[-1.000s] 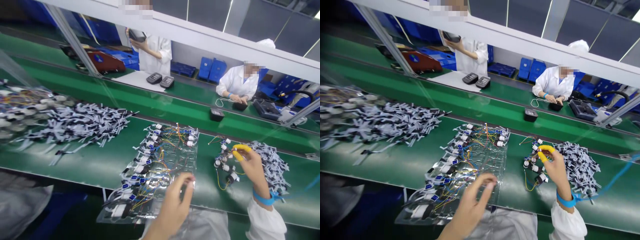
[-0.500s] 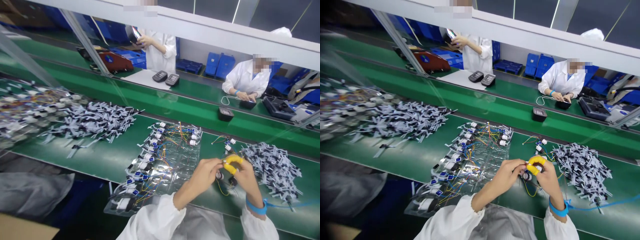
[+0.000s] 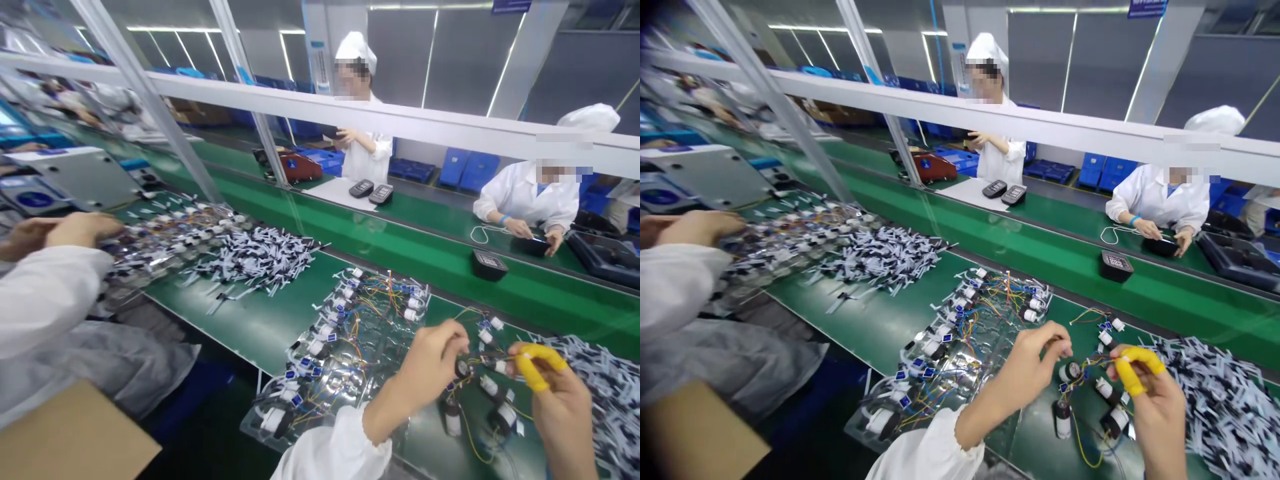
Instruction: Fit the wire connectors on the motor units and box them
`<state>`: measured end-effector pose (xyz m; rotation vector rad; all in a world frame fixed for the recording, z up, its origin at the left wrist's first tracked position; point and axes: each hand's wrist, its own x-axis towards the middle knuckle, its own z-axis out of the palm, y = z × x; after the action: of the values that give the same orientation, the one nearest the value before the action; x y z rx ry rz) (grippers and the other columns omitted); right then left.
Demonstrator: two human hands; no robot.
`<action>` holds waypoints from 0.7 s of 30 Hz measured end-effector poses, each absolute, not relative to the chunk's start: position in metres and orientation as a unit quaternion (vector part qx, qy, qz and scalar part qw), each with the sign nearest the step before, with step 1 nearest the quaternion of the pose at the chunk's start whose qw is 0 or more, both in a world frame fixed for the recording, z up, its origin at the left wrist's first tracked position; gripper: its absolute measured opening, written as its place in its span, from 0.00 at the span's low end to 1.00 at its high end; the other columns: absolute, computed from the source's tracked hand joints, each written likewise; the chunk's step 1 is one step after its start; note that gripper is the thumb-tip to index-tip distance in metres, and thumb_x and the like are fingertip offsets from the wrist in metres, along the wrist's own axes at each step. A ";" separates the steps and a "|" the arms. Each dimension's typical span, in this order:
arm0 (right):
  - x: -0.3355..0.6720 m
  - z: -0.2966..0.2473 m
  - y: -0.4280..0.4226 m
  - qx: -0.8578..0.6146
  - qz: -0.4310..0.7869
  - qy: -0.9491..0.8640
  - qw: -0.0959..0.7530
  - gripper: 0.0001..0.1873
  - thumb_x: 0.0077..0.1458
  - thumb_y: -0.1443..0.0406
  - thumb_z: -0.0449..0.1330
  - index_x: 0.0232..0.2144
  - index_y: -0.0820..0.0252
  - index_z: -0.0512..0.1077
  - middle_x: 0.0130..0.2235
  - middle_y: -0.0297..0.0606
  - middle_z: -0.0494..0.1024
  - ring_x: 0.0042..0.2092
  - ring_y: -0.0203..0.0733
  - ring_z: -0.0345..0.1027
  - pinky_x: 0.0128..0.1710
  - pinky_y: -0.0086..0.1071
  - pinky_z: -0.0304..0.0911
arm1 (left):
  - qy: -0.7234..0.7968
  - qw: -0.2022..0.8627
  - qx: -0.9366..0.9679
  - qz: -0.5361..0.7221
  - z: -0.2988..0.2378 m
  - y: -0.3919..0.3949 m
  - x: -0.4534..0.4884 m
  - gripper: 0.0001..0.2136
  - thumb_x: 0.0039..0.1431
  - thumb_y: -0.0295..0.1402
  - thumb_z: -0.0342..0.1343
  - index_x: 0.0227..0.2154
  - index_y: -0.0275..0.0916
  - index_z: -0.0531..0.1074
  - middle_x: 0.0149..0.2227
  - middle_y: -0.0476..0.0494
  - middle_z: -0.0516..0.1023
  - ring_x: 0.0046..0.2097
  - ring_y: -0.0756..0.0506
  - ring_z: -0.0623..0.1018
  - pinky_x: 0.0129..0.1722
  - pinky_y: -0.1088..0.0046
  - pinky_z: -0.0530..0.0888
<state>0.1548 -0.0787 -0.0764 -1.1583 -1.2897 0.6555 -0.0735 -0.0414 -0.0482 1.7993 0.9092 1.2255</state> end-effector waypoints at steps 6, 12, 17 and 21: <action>0.136 -0.038 -0.080 -0.484 0.243 -0.602 0.587 0.06 0.60 0.60 0.70 0.38 0.55 0.80 0.39 0.40 0.83 0.37 0.45 0.79 0.38 0.33 0.78 | 0.310 0.434 0.764 0.364 -0.058 -0.039 -0.066 0.15 0.61 0.31 0.66 0.51 0.39 0.78 0.47 0.40 0.82 0.43 0.43 0.80 0.46 0.68 0.74; 0.128 -0.017 -0.078 -0.474 0.179 -0.554 0.661 0.05 0.62 0.62 0.69 0.37 0.57 0.78 0.38 0.37 0.81 0.31 0.37 0.76 0.33 0.29 0.73 | 0.321 0.475 0.722 0.387 -0.069 -0.040 -0.058 0.15 0.72 0.31 0.50 0.30 0.38 0.79 0.31 0.45 0.82 0.34 0.45 0.79 0.41 0.70 0.71; 0.131 -0.005 -0.068 -0.478 0.162 -0.566 0.652 0.04 0.63 0.64 0.68 0.38 0.57 0.76 0.39 0.37 0.80 0.33 0.38 0.77 0.36 0.30 0.73 | 0.416 0.516 0.588 0.463 -0.080 -0.032 -0.065 0.10 0.69 0.41 0.55 0.39 0.39 0.75 0.40 0.41 0.83 0.43 0.43 0.80 0.46 0.68 0.71; 0.132 0.007 -0.056 -0.461 0.139 -0.576 0.661 0.03 0.65 0.67 0.66 0.39 0.57 0.75 0.40 0.35 0.79 0.33 0.36 0.77 0.38 0.29 0.73 | 0.413 0.655 0.480 0.411 -0.095 -0.042 -0.057 0.26 0.63 0.61 0.53 0.33 0.39 0.69 0.24 0.43 0.77 0.28 0.43 0.78 0.31 0.67 0.75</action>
<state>0.1322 -0.0563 0.0066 -1.0420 -1.3018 0.3137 -0.0569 -0.0419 -0.0954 1.0887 0.9374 0.9322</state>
